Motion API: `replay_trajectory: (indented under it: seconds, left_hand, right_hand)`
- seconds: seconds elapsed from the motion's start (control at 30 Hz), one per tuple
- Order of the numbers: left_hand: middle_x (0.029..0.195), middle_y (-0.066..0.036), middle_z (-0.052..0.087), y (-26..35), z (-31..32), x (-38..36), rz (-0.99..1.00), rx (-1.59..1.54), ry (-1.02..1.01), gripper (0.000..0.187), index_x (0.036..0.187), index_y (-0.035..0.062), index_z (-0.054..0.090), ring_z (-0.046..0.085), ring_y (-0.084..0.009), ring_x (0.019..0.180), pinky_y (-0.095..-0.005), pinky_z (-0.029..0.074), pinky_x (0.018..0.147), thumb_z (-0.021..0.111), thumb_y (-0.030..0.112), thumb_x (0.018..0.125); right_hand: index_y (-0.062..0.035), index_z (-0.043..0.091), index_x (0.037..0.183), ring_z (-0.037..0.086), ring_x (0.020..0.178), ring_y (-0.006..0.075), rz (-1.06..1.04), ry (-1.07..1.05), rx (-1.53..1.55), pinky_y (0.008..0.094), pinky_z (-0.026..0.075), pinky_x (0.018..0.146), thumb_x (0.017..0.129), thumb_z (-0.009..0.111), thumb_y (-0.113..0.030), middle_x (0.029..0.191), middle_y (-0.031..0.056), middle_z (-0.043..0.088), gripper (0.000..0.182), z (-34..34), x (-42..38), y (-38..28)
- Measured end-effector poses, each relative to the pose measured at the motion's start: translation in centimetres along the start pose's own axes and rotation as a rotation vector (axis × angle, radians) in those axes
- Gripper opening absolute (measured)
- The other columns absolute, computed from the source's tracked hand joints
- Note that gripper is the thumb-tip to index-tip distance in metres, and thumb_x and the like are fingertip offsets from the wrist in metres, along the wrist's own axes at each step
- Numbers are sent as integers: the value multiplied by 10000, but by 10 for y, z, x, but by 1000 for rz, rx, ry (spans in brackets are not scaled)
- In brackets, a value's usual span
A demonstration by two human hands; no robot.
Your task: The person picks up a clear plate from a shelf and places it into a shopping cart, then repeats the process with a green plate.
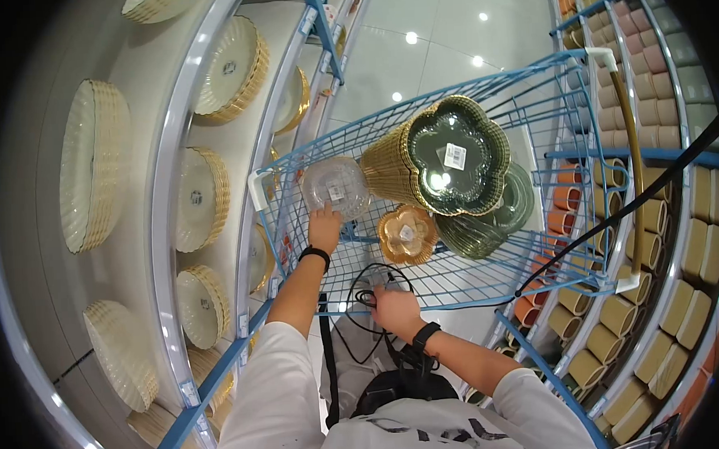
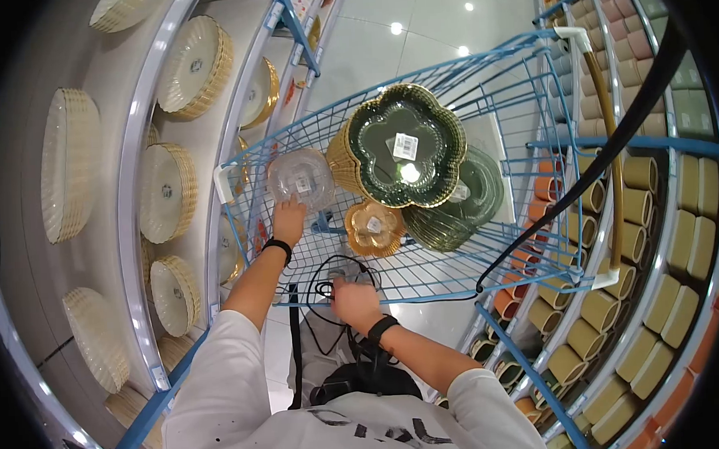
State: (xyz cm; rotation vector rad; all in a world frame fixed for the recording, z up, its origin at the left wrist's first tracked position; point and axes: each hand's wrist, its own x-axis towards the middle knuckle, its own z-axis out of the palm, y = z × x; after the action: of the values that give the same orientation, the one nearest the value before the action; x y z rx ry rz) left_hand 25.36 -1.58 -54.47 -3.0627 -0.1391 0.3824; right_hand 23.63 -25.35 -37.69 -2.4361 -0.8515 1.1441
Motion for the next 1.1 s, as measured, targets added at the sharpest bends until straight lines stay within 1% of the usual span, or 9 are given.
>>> replay_trajectory:
  seconds: [0.1, 0.17, 0.37, 0.6, 0.67, 0.77, 0.9, 1.03, 1.1]
  left_hand:
    - [1157, -148, 640, -3, -30, -5, 1, -130, -126, 176, 947, 83, 655, 631, -271, 962, -410, 431, 867, 585, 83, 785]
    - [896, -122, 688, -2, -56, -11, 17, -265, -33, 65, 803, 87, 649, 665, -279, 826, -411, 441, 774, 590, 112, 795]
    - [711, -168, 648, 3, -134, -68, -36, -539, 152, 79, 774, 60, 622, 648, -366, 720, -481, 465, 632, 635, 138, 772]
    - [780, -166, 649, 4, -323, -257, -146, -836, 283, 104, 855, 37, 616, 640, -367, 758, -457, 474, 662, 642, 137, 844]
    - [824, -148, 648, 7, -382, -330, -35, -986, 284, 66, 876, 38, 599, 629, -348, 803, -431, 476, 689, 634, 90, 855]
    - [872, -138, 640, 4, -473, -423, 11, -894, 372, 79, 919, 35, 595, 615, -333, 844, -410, 474, 708, 633, 41, 850]
    - [982, -127, 650, 19, -567, -519, -86, -853, 582, 148, 991, 22, 606, 627, -283, 918, -346, 482, 786, 629, 1, 847]
    - [1145, -139, 618, 25, -599, -554, -270, -759, 1146, 111, 998, 29, 549, 582, -227, 1052, -350, 438, 941, 611, 62, 913]
    - [1088, -119, 621, 4, -611, -557, -543, -437, 1268, 99, 1005, 4, 560, 592, -209, 1025, -316, 440, 919, 582, 54, 923]
  right_hand:
    - [-69, 610, 943, 695, 706, 310, 6, -20, -25, 447, 535, 650, 820, 624, -228, 742, 118, 699, 202, 6, 4, 0]
    - [-70, 612, 947, 695, 721, 313, 13, -20, -30, 451, 535, 654, 819, 622, -228, 751, 125, 699, 204, 3, 4, -4]
    - [-75, 636, 854, 682, 714, 346, 0, 123, -30, 471, 533, 641, 793, 647, -282, 755, 151, 688, 216, 14, 1, 0]
    - [-56, 698, 914, 688, 834, 369, -69, 213, -202, 490, 542, 727, 785, 625, -271, 878, 185, 706, 261, 14, -2, 2]
    - [-53, 706, 954, 685, 893, 381, -52, 218, -249, 486, 541, 778, 795, 612, -275, 952, 200, 707, 290, 12, -3, -2]
    - [-52, 712, 999, 680, 951, 385, 14, 189, -234, 475, 536, 831, 817, 577, -269, 1014, 210, 702, 314, 12, 4, -4]
    - [-65, 716, 1006, 676, 981, 367, 70, 211, -229, 465, 539, 833, 831, 563, -259, 1027, 192, 705, 302, 20, 3, -1]
    - [-61, 707, 1038, 676, 984, 357, 70, 161, -233, 459, 538, 838, 845, 566, -279, 1051, 186, 702, 323, 12, -9, -9]
    - [-71, 705, 1051, 670, 1010, 349, 37, 149, -234, 460, 532, 851, 843, 575, -290, 1070, 172, 702, 329, 5, -11, -11]
